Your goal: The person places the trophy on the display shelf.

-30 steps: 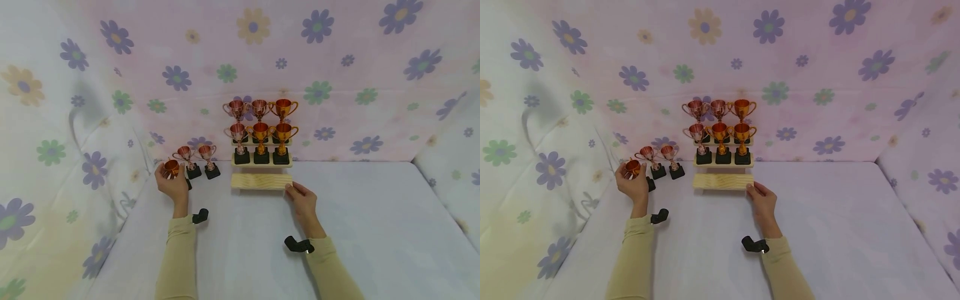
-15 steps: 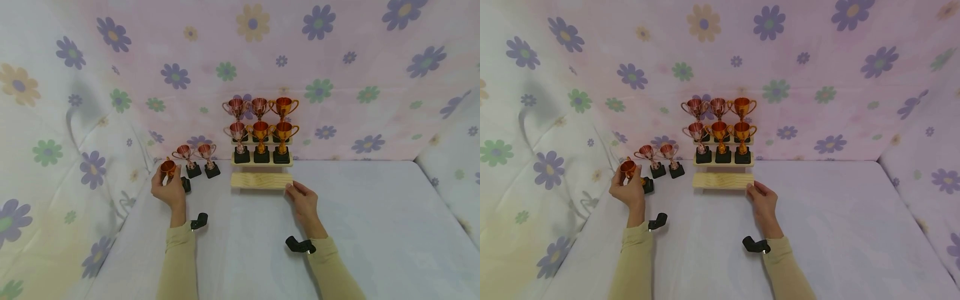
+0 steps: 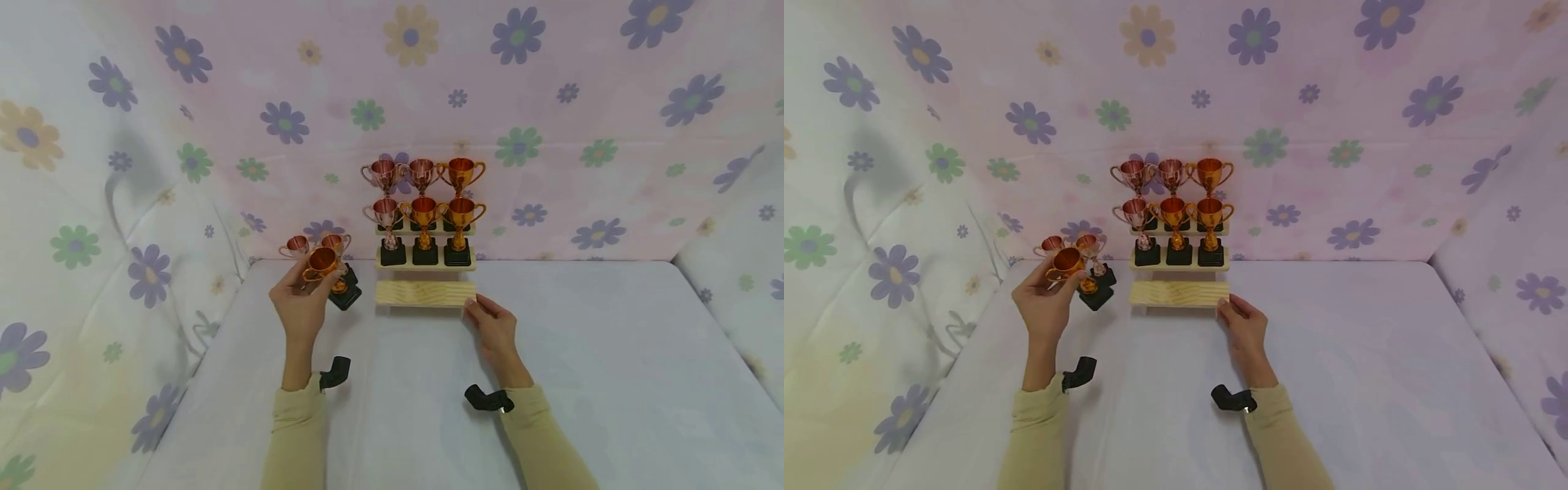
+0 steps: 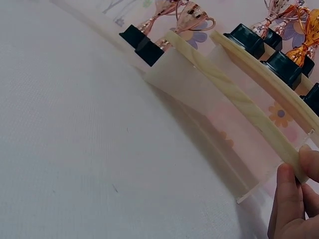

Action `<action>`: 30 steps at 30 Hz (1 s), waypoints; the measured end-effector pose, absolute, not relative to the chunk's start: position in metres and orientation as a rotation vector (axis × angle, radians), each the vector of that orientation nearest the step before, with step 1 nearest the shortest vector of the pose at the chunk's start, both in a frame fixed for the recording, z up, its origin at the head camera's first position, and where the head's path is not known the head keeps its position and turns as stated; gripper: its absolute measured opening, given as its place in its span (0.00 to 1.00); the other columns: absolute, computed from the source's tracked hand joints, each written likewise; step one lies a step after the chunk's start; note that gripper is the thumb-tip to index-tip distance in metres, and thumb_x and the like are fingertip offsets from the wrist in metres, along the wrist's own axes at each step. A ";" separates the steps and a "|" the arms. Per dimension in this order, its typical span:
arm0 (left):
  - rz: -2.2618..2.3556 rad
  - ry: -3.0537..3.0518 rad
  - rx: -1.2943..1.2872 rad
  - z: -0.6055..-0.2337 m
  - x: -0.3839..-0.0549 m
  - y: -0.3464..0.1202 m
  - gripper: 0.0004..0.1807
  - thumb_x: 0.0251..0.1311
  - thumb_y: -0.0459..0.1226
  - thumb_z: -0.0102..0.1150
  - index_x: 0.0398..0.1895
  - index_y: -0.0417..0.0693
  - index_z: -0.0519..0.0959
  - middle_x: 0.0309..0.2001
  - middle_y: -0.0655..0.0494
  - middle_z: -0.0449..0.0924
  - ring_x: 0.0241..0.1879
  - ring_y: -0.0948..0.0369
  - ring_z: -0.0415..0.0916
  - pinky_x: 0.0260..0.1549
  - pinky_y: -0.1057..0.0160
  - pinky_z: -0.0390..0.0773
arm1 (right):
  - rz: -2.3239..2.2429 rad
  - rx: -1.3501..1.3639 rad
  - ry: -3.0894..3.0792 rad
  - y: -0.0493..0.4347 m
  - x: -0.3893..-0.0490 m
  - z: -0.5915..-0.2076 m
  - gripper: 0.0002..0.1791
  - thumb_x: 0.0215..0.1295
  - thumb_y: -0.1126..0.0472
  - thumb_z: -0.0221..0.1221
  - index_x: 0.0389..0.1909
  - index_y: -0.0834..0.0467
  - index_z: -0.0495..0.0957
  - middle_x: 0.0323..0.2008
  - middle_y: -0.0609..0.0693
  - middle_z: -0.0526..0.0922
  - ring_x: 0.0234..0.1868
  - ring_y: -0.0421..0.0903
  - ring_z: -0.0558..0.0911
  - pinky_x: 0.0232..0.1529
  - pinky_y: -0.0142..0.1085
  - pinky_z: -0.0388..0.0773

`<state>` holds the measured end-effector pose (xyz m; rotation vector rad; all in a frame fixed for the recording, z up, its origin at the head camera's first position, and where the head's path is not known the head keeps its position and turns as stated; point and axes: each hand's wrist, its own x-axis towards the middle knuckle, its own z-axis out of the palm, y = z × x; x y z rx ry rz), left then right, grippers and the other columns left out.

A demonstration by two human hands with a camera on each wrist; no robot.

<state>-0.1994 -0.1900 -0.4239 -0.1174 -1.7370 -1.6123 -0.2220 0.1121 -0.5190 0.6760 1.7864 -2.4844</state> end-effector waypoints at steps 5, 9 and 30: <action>-1.672 -1.890 -0.348 -0.425 -0.204 -0.153 0.27 0.51 0.21 0.73 0.57 0.30 0.80 0.49 0.33 0.84 0.40 0.69 0.84 0.42 0.71 0.86 | -2.461 0.681 1.768 0.113 -0.222 -0.518 0.26 0.69 0.69 0.62 0.66 0.69 0.72 0.55 0.57 0.78 0.38 0.32 0.84 0.48 0.26 0.84; -1.758 -1.997 -0.441 -0.436 -0.213 -0.122 0.28 0.54 0.24 0.72 0.60 0.31 0.79 0.51 0.34 0.84 0.43 0.66 0.82 0.45 0.67 0.86 | -2.459 0.664 1.762 0.113 -0.223 -0.517 0.26 0.70 0.69 0.61 0.67 0.69 0.71 0.59 0.60 0.76 0.39 0.32 0.84 0.50 0.26 0.83; -2.016 -2.178 -0.745 -0.443 -0.274 -0.054 0.27 0.61 0.29 0.69 0.65 0.38 0.77 0.52 0.39 0.84 0.49 0.54 0.85 0.48 0.60 0.87 | -2.404 0.570 1.790 0.118 -0.218 -0.516 0.26 0.74 0.66 0.58 0.70 0.67 0.69 0.66 0.62 0.72 0.45 0.34 0.82 0.51 0.24 0.82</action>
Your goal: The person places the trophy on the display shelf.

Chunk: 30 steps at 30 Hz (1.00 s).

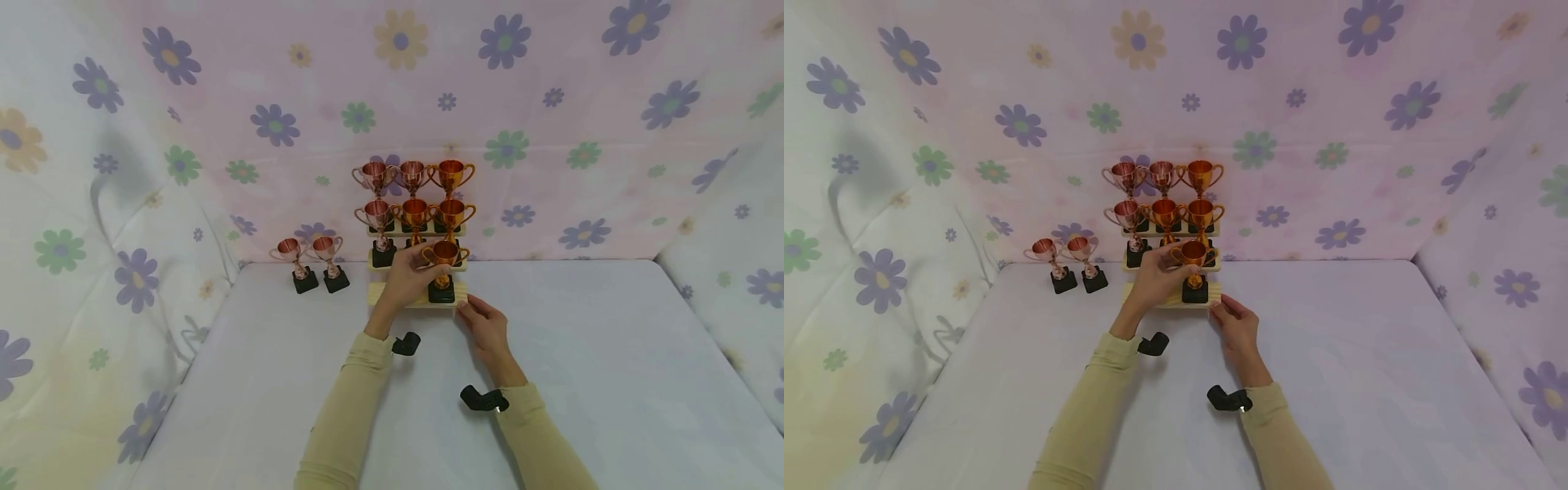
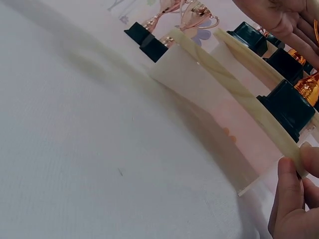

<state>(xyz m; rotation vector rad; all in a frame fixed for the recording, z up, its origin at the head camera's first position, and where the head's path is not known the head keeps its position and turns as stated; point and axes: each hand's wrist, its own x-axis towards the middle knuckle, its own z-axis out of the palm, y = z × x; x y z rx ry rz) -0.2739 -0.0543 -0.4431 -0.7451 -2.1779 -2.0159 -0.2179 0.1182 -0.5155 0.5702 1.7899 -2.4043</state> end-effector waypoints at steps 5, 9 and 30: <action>-2.040 -2.168 -0.740 -0.448 -0.280 -0.054 0.27 0.61 0.30 0.69 0.64 0.40 0.78 0.51 0.40 0.85 0.47 0.55 0.85 0.43 0.65 0.87 | -2.379 0.557 1.791 0.118 -0.218 -0.516 0.26 0.75 0.65 0.58 0.71 0.65 0.69 0.67 0.60 0.73 0.49 0.37 0.82 0.54 0.27 0.81; -2.054 -2.149 -0.729 -0.449 -0.279 -0.050 0.27 0.60 0.29 0.70 0.65 0.39 0.77 0.53 0.39 0.84 0.50 0.51 0.85 0.44 0.63 0.87 | -2.379 0.563 1.794 0.119 -0.218 -0.517 0.26 0.75 0.65 0.58 0.71 0.64 0.69 0.67 0.60 0.72 0.51 0.38 0.81 0.58 0.30 0.80; -2.122 -2.207 -0.640 -0.453 -0.276 -0.047 0.29 0.63 0.32 0.68 0.68 0.44 0.74 0.57 0.40 0.82 0.58 0.49 0.81 0.58 0.56 0.82 | -2.391 0.550 1.793 0.118 -0.218 -0.517 0.26 0.75 0.66 0.56 0.71 0.65 0.68 0.66 0.60 0.72 0.47 0.35 0.82 0.52 0.25 0.82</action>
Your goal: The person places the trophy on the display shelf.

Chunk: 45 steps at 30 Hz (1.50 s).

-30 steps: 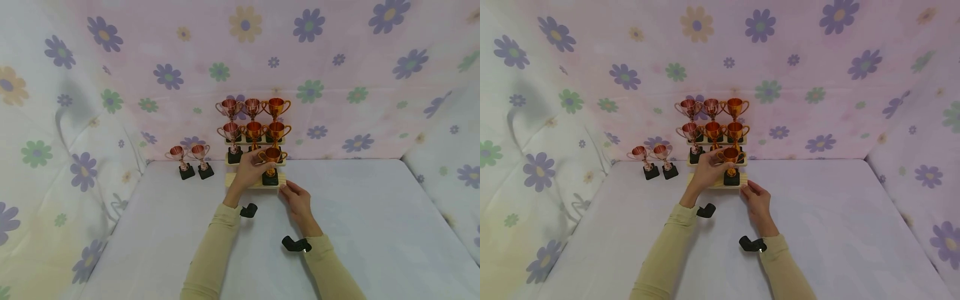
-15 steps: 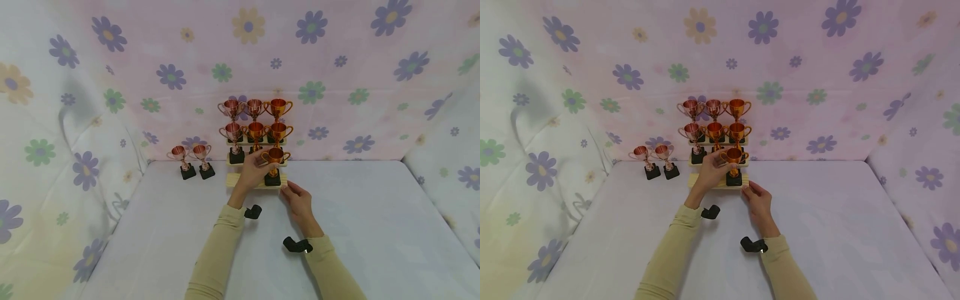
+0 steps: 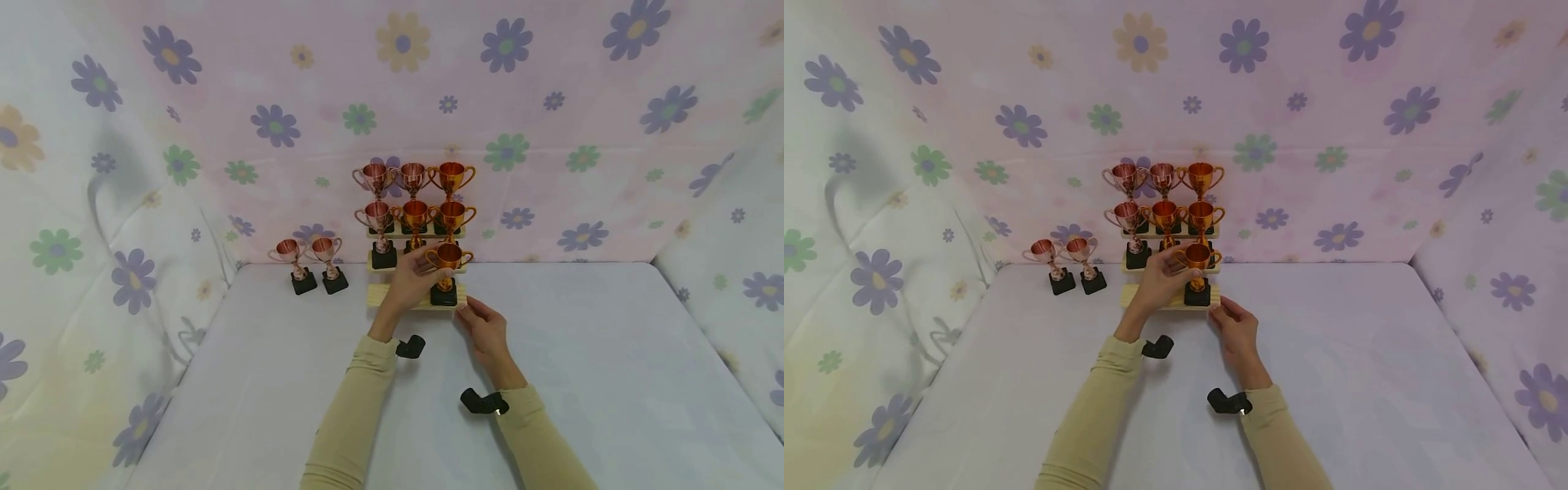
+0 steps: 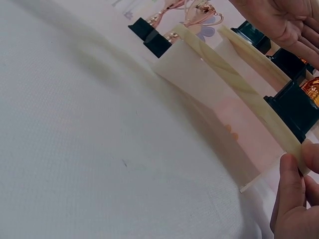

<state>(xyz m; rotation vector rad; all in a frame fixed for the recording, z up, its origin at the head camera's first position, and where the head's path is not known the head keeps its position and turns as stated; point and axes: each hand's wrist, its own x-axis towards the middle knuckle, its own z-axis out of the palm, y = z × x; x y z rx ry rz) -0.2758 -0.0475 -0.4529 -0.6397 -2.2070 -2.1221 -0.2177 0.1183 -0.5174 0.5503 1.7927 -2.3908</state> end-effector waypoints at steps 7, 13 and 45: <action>-2.172 -2.152 -0.666 -0.454 -0.276 -0.043 0.29 0.64 0.30 0.67 0.69 0.40 0.73 0.59 0.39 0.80 0.59 0.49 0.80 0.60 0.57 0.81 | -2.404 0.566 1.772 0.118 -0.217 -0.514 0.26 0.74 0.66 0.57 0.71 0.65 0.69 0.66 0.60 0.72 0.48 0.36 0.82 0.52 0.25 0.82; -2.193 -2.106 -0.656 -0.456 -0.273 -0.040 0.29 0.64 0.28 0.66 0.68 0.40 0.74 0.59 0.39 0.80 0.57 0.50 0.81 0.58 0.58 0.82 | -2.414 0.574 1.769 0.117 -0.216 -0.515 0.26 0.74 0.67 0.58 0.70 0.67 0.68 0.66 0.61 0.72 0.47 0.36 0.82 0.51 0.26 0.83; -2.179 -2.391 -0.321 -0.478 -0.222 -0.156 0.22 0.73 0.36 0.59 0.66 0.37 0.75 0.57 0.39 0.82 0.55 0.52 0.83 0.58 0.55 0.82 | -2.358 0.601 1.770 0.117 -0.217 -0.513 0.28 0.76 0.62 0.57 0.74 0.61 0.66 0.72 0.57 0.69 0.57 0.43 0.79 0.59 0.29 0.79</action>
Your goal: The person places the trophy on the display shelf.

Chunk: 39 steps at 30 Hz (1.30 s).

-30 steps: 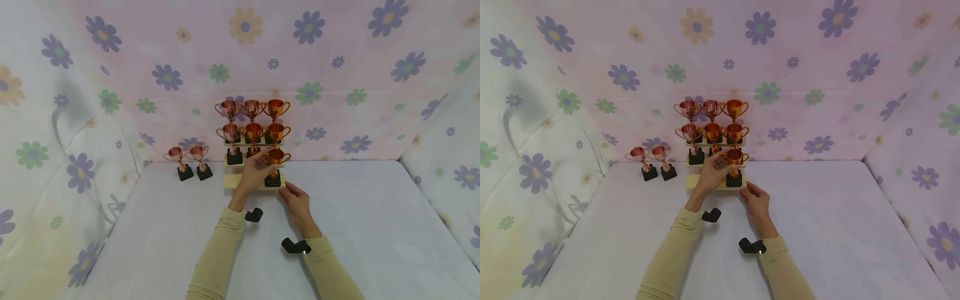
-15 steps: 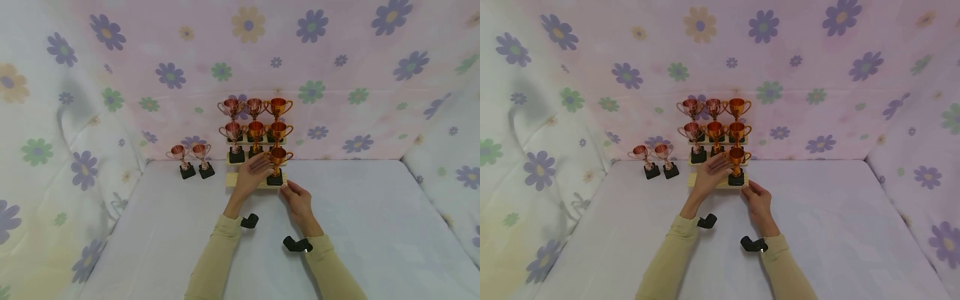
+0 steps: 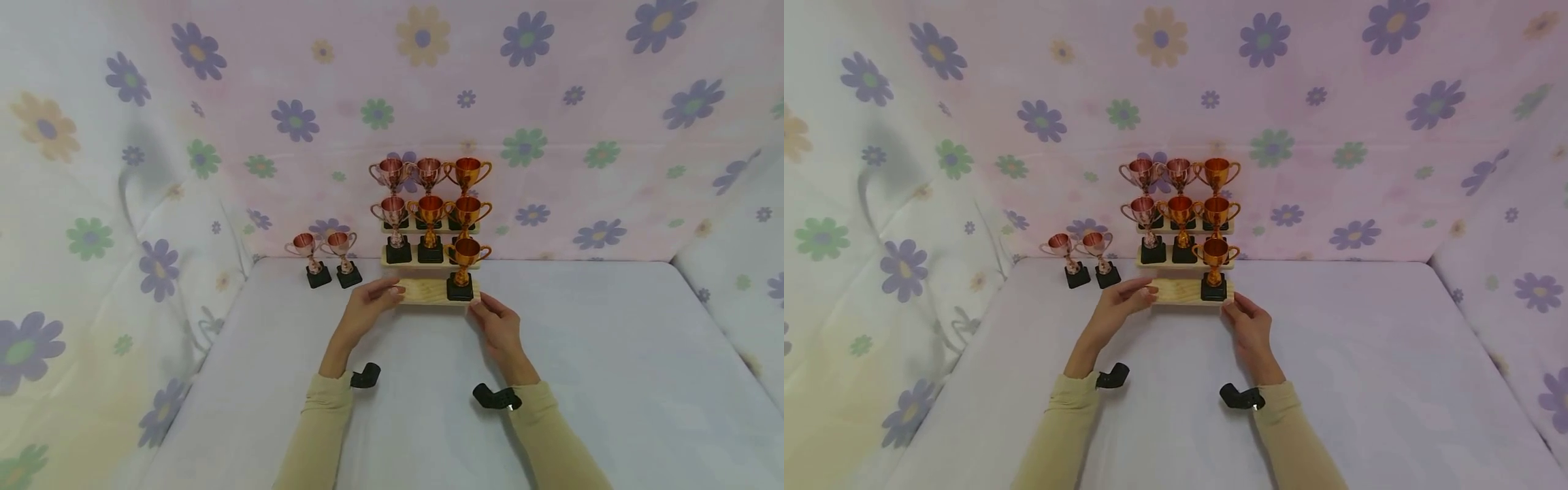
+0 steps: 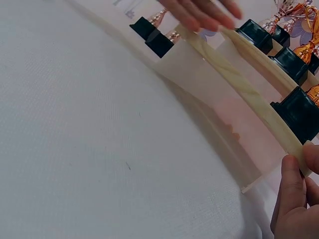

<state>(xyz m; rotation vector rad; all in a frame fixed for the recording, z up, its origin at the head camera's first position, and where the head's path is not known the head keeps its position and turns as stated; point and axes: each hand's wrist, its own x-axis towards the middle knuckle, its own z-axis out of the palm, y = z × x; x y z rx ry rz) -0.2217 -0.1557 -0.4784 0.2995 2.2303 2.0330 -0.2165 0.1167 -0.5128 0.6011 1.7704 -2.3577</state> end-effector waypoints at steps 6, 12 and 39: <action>1.892 2.273 0.155 -0.482 -0.214 -0.192 0.25 0.76 0.40 0.54 0.70 0.36 0.71 0.60 0.37 0.80 0.58 0.45 0.80 0.60 0.51 0.80 | -2.348 0.592 1.776 0.118 -0.217 -0.512 0.28 0.76 0.63 0.57 0.74 0.61 0.66 0.72 0.57 0.68 0.56 0.41 0.79 0.61 0.30 0.78; 1.931 2.295 -0.078 -0.485 -0.211 -0.224 0.28 0.77 0.43 0.53 0.69 0.32 0.70 0.60 0.36 0.80 0.57 0.48 0.81 0.60 0.54 0.80 | -2.340 0.580 1.789 0.120 -0.218 -0.512 0.29 0.76 0.62 0.56 0.74 0.61 0.65 0.72 0.57 0.68 0.56 0.41 0.78 0.62 0.31 0.77; 2.332 2.597 -0.494 -0.471 -0.263 -0.283 0.39 0.62 0.30 0.67 0.75 0.36 0.61 0.68 0.35 0.69 0.67 0.43 0.68 0.69 0.50 0.71 | -2.349 0.598 1.778 0.119 -0.220 -0.515 0.28 0.76 0.63 0.56 0.74 0.62 0.66 0.71 0.59 0.68 0.58 0.45 0.78 0.58 0.28 0.79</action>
